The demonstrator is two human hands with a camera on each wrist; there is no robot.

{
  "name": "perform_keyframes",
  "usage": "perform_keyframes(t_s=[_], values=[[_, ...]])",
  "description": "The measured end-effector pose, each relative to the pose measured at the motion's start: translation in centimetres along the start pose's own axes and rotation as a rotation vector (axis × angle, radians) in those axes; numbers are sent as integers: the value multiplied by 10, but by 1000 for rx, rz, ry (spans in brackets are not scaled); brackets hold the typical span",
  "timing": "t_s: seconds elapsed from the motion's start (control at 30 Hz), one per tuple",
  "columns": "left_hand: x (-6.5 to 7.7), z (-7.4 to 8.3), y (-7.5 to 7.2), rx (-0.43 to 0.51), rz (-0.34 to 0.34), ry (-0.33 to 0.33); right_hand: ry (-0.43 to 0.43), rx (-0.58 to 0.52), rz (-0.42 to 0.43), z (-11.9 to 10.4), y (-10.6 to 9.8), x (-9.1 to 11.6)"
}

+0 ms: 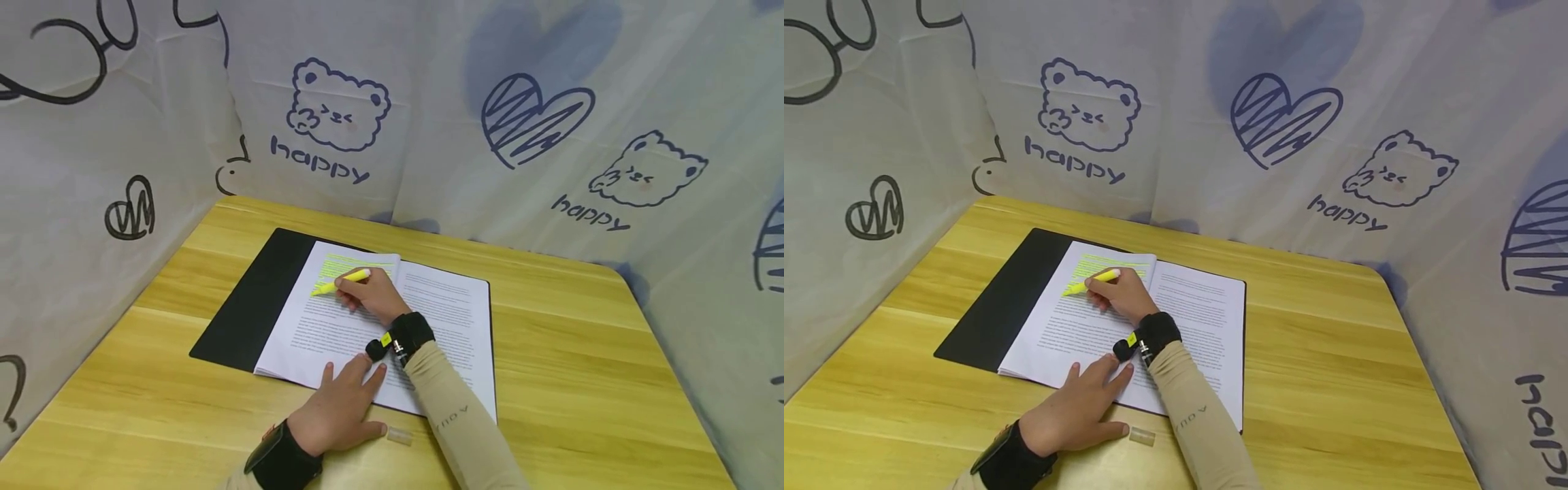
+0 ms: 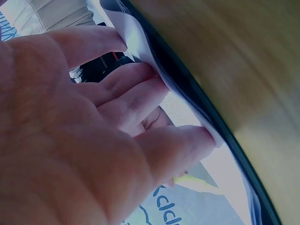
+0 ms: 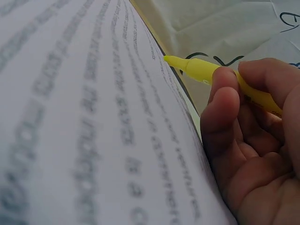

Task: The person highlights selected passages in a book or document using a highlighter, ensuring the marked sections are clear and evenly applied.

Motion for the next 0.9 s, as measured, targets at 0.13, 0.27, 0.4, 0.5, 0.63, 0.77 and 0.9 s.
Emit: perform_keyframes(t_s=[0.13, 0.27, 0.4, 0.5, 0.63, 0.77, 0.9], values=[[0, 0, 1, -8, 11, 4, 8, 42, 10, 1, -1, 0], [-1, 0, 0, -6, 20, 6, 9, 102, 20, 0, -2, 1], [-1, 0, 0, 9, 14, 1, 35, 134, 30, -1, -2, 2], [-1, 0, 0, 2, 15, 5, 51, 147, 38, 0, -2, 1], [-1, 0, 0, -11, 14, 11, 59, 161, 45, 0, -3, 1], [-1, 0, 0, -9, 7, 9, 63, 163, 56, 0, -3, 2], [-1, 0, 0, -9, 6, 10, 66, 155, 71, -1, -4, 3]])
Point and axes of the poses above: each hand's wrist, its own x-axis away from the middle knuckle, its own y-axis out of the palm, z = x × y, the point moved 5 cm from there along -x, towards the middle knuckle, and after that the axes turned 5 degrees about -z, right-handed, at the moved point
